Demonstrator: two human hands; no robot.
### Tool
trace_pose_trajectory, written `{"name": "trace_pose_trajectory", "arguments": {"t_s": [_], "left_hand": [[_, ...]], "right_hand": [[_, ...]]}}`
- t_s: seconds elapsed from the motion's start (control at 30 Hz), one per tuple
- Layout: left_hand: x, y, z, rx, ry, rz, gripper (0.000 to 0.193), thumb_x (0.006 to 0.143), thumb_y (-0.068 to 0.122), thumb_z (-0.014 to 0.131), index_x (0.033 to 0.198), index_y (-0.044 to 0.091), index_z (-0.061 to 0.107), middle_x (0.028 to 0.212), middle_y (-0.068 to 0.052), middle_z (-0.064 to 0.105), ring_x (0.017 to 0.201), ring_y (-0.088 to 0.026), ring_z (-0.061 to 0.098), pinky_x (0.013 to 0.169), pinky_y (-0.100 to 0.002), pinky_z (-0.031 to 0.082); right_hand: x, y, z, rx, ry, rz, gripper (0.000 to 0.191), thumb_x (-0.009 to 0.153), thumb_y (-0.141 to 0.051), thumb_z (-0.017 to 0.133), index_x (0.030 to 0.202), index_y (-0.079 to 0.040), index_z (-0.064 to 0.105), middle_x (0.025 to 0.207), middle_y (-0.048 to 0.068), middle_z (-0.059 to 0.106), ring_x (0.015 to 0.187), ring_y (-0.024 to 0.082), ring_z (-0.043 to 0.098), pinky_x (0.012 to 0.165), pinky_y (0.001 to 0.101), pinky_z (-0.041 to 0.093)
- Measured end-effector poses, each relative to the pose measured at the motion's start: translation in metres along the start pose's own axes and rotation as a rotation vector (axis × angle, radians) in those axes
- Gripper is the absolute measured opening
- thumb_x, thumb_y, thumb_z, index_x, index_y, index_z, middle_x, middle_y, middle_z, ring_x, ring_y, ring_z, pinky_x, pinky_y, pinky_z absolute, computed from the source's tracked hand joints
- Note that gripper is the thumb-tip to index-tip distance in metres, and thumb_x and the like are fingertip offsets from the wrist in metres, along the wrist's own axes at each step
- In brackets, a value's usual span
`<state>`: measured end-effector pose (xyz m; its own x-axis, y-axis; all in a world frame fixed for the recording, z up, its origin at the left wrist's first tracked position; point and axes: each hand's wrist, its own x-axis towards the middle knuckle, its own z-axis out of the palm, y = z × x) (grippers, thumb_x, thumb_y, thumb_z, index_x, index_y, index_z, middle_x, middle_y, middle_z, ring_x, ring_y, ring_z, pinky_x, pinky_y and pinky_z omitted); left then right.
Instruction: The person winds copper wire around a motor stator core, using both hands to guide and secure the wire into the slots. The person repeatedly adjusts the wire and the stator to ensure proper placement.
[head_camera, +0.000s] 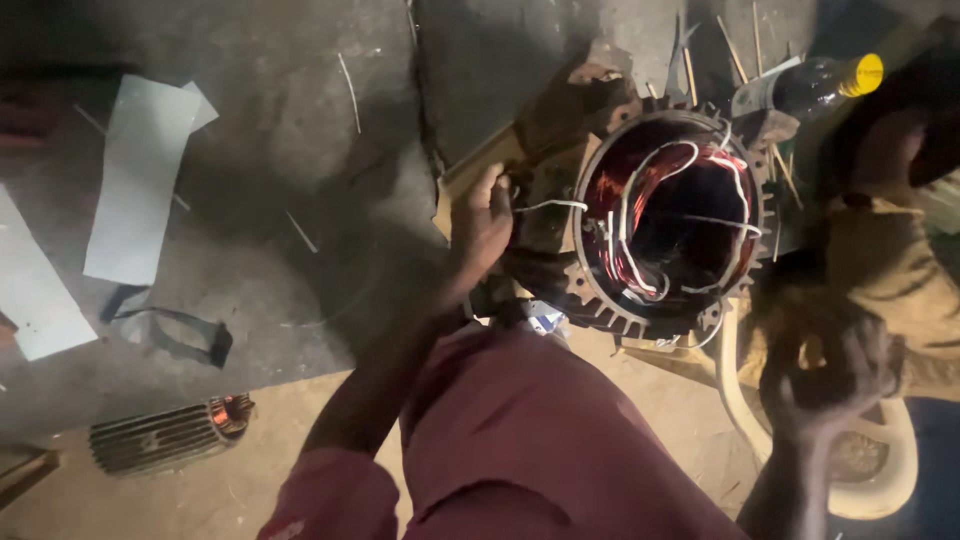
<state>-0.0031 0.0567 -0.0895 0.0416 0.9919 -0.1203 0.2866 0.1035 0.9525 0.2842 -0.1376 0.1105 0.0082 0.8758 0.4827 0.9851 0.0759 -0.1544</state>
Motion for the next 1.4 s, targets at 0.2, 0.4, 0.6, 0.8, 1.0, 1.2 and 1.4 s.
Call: {"name": "trace_pose_trajectory", "arguments": {"t_s": [0.2, 0.4, 0.6, 0.8, 1.0, 1.2, 1.4], "left_hand": [[-0.022, 0.036, -0.014, -0.133, -0.068, 0.298, 0.040, 0.094, 0.040, 0.073, 0.116, 0.007, 0.068, 0.112, -0.009, 0.064, 0.103, -0.021, 0.064, 0.086, -0.034, 0.054], [-0.001, -0.005, 0.012, -0.412, -0.151, 0.155, 0.047, 0.091, 0.042, 0.089, 0.090, 0.003, 0.063, 0.088, -0.006, 0.056, 0.078, -0.017, 0.052, 0.071, -0.033, 0.045], [0.004, -0.020, 0.021, -0.719, -0.073, -0.105, 0.052, 0.075, 0.035, 0.092, 0.110, 0.010, 0.062, 0.098, 0.002, 0.068, 0.090, -0.009, 0.062, 0.082, -0.029, 0.051], [-0.006, 0.039, -0.036, -0.329, -0.280, 0.081, 0.060, 0.089, 0.033, 0.083, 0.138, 0.006, 0.060, 0.136, -0.014, 0.067, 0.125, -0.025, 0.062, 0.108, -0.044, 0.045], [0.013, 0.076, -0.021, -0.255, -0.400, 0.390, 0.095, 0.094, 0.032, 0.078, 0.166, 0.012, 0.020, 0.169, -0.021, 0.028, 0.158, -0.036, 0.030, 0.130, -0.048, 0.027], [0.021, 0.070, -0.015, -0.043, -0.450, 0.499, 0.086, 0.097, 0.030, 0.072, 0.166, 0.008, 0.025, 0.168, -0.024, 0.035, 0.159, -0.038, 0.035, 0.131, -0.048, 0.031], [0.023, 0.080, -0.029, 0.056, -0.450, 0.553, 0.077, 0.099, 0.029, 0.069, 0.161, 0.003, 0.031, 0.158, -0.025, 0.049, 0.147, -0.038, 0.050, 0.122, -0.042, 0.042]], "right_hand": [[-0.072, 0.013, -0.009, -0.035, 0.003, 0.135, 0.002, 0.109, -0.005, 0.070, 0.110, -0.004, 0.068, 0.114, 0.008, 0.072, 0.102, 0.021, 0.068, 0.095, 0.0309, 0.055], [-0.079, 0.002, -0.009, 0.015, -0.030, 0.234, 0.005, 0.106, -0.003, 0.067, 0.105, -0.007, 0.070, 0.112, 0.007, 0.073, 0.098, 0.020, 0.065, 0.087, 0.0295, 0.051], [-0.067, -0.023, -0.006, 0.127, -0.048, 0.310, 0.010, 0.101, -0.001, 0.075, 0.108, -0.007, 0.072, 0.110, 0.008, 0.074, 0.098, 0.022, 0.069, 0.088, 0.0336, 0.050], [-0.051, -0.054, -0.002, 0.228, -0.066, 0.325, 0.020, 0.088, 0.005, 0.076, 0.106, -0.005, 0.074, 0.111, 0.010, 0.074, 0.092, 0.023, 0.067, 0.078, 0.0327, 0.054], [-0.029, -0.097, 0.003, 0.358, -0.216, 0.130, 0.017, 0.081, 0.002, 0.079, 0.095, -0.007, 0.075, 0.101, 0.006, 0.075, 0.090, 0.018, 0.072, 0.071, 0.0322, 0.059], [0.002, -0.131, 0.027, 0.383, -0.641, 0.134, 0.058, 0.087, -0.006, 0.072, 0.144, -0.002, 0.058, 0.132, 0.006, 0.073, 0.089, 0.013, 0.076, 0.069, 0.0284, 0.063], [-0.039, -0.131, 0.108, -1.439, 0.412, -0.860, 0.050, 0.097, 0.002, 0.067, 0.144, 0.007, 0.050, 0.138, 0.023, 0.058, 0.122, 0.028, 0.061, 0.101, 0.0427, 0.057]]}}
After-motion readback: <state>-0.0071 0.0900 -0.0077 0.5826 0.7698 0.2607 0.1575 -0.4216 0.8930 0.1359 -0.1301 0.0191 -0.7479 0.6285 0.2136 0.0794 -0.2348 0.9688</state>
